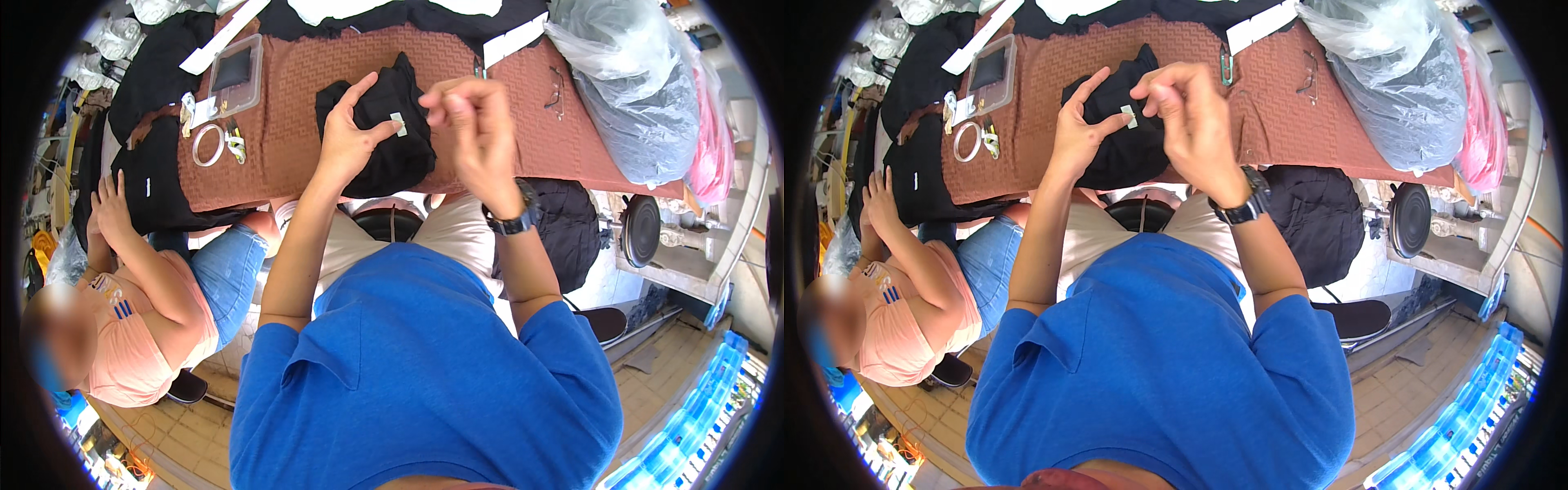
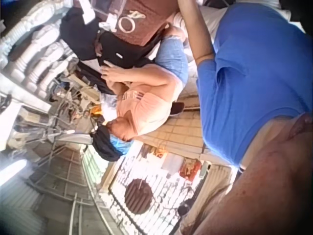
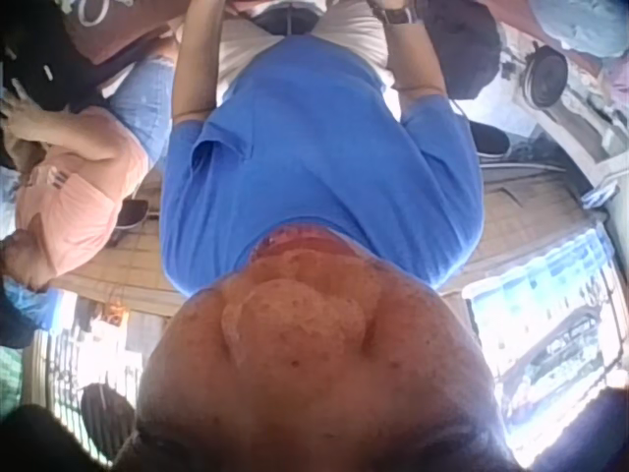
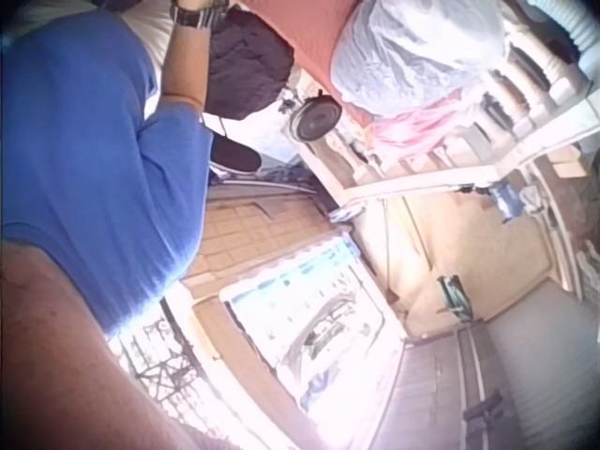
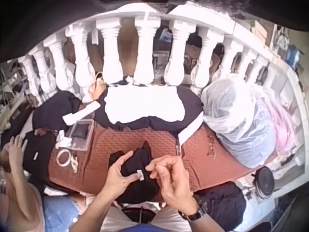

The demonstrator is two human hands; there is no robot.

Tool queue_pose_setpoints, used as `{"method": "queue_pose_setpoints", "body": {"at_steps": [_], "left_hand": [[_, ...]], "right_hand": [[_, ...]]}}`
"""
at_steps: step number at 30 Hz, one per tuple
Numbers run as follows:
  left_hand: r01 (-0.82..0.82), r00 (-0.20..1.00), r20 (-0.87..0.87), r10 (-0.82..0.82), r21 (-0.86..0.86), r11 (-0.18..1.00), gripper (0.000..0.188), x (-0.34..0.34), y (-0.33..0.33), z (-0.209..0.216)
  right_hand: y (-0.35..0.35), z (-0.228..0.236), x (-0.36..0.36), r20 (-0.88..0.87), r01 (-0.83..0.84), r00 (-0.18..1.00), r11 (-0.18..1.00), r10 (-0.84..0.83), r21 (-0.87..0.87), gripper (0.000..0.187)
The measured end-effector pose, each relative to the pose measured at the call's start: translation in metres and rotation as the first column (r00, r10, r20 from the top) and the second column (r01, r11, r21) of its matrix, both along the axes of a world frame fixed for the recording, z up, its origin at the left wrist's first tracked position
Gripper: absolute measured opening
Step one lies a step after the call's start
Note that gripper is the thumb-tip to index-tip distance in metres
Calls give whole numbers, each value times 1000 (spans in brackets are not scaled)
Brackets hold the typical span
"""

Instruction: The person trims threads from black fabric pieces using small shears and applies small white labels to the fabric sections by hand.

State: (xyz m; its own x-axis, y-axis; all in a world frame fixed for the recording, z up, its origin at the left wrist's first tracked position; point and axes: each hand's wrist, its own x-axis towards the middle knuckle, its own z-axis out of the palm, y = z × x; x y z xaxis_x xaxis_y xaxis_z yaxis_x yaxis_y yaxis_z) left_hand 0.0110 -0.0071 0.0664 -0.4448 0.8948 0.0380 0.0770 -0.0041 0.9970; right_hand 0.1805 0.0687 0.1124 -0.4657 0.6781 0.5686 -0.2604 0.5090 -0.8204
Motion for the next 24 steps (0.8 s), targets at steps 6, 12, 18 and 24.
{"method": "queue_pose_setpoints", "body": {"at_steps": [6, 12, 18, 24], "left_hand": [[2, 1000, -7, -2, 11, 1000, 77, -7, -2, -7], [6, 999, -53, -6, -6, 1000, 78, -12, -1, -16], [-53, 974, -224, 44, -35, 998, 79, -14, -1, -24], [33, 985, 167, -40, 42, 999, 77, -6, -2, -5]], "right_hand": [[-4, 59, 35, -277, -132, 951, 991, 135, 31, 9], [-6, 84, 56, -344, -104, 925, 979, 160, 176, 12], [-4, 105, 85, -392, -233, 868, 948, 304, 218, 15], [-28, 90, 65, -159, -28, 987, 997, 16, -73, 21]]}}
